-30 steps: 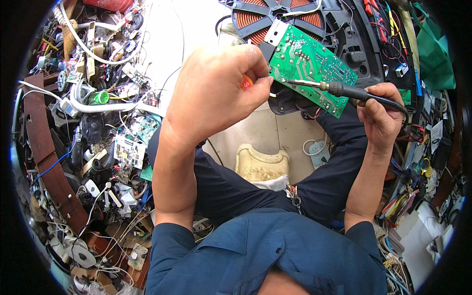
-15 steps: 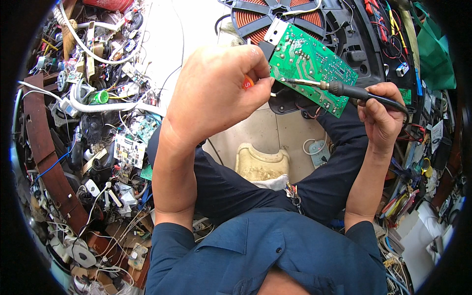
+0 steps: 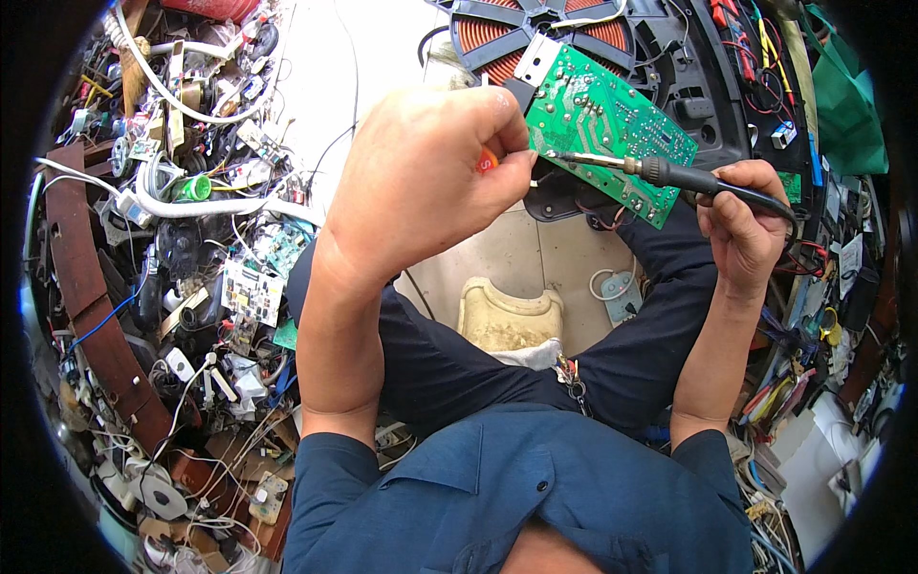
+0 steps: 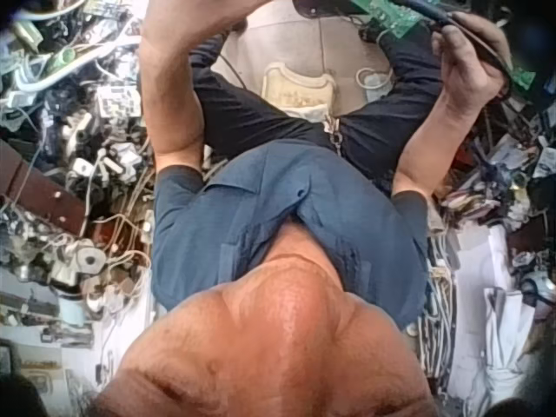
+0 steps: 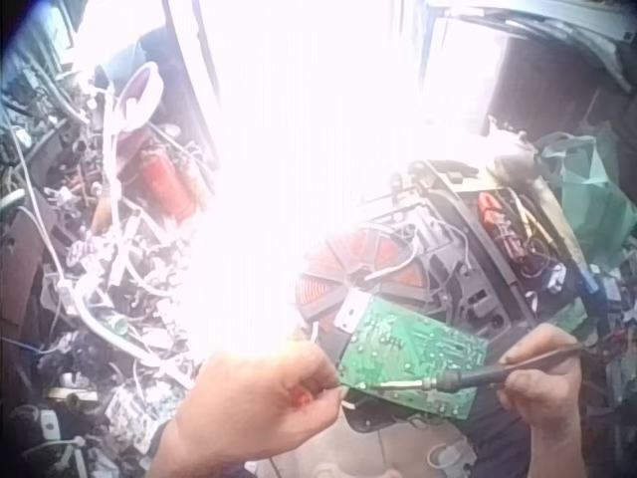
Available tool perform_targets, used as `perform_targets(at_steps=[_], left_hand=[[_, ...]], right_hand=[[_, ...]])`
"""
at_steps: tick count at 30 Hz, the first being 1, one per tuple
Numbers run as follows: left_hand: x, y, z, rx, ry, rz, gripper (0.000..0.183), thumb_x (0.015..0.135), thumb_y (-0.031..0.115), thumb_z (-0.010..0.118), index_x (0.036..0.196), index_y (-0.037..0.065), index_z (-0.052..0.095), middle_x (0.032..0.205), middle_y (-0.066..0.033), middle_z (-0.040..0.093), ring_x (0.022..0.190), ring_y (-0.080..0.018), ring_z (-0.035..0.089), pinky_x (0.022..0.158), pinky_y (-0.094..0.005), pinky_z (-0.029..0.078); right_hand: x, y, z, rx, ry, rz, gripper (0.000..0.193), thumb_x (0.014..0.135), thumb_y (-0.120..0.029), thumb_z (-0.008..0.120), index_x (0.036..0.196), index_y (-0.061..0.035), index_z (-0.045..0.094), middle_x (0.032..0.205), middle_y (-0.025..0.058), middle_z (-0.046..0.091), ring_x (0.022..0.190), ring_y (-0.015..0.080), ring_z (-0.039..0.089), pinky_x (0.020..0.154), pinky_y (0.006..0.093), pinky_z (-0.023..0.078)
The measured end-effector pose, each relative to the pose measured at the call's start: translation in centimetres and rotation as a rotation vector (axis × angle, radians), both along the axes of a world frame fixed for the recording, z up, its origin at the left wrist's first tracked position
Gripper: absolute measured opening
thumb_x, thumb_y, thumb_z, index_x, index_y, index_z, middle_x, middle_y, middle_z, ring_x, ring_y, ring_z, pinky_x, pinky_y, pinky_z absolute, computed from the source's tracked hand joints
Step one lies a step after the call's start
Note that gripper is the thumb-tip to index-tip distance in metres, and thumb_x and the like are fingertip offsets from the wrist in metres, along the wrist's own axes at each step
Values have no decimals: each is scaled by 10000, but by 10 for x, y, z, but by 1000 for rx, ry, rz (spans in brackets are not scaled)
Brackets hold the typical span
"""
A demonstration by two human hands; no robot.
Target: The person sits on the floor and solders a green circuit board using a soldering iron and solder wire. They then attach the circuit board to a black fan assembly and connect wires to the board.
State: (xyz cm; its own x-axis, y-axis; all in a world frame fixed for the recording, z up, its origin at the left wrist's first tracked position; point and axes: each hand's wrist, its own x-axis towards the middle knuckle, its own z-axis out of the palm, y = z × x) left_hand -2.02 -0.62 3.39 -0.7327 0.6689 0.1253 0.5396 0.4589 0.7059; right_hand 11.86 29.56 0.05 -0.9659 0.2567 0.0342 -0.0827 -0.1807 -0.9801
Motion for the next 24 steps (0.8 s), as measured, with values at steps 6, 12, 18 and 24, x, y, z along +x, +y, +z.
perform_targets(at_steps=[6,12,18,24], left_hand=[[0,1,0,-4,5,4,103,806,81,779,809,11,704,704,-86,714,625,-160,705,614,-280,555],[0,2,-1,20,17,-12,100,810,75,776,809,8,701,697,-90,712,619,-164,703,610,-281,554],[1,2,-2,23,-3,-5,93,814,67,770,816,9,698,705,-92,716,627,-169,708,612,-285,555],[0,2,-1,19,16,2,90,816,75,768,821,12,705,707,-91,720,634,-165,711,621,-286,558]], right_hand=[[0,2,0,7,-2,16,246,861,11,751,1082,50,651,897,172,689,654,158,639,530,258,499],[0,1,0,19,5,15,253,865,-8,764,1085,47,651,891,172,692,656,157,639,532,253,499],[-1,1,1,11,2,16,251,864,-5,763,1082,48,649,893,175,692,662,164,642,527,254,498],[-1,-1,1,27,4,-6,252,860,-8,764,1075,48,646,883,168,691,650,168,637,519,254,491]])
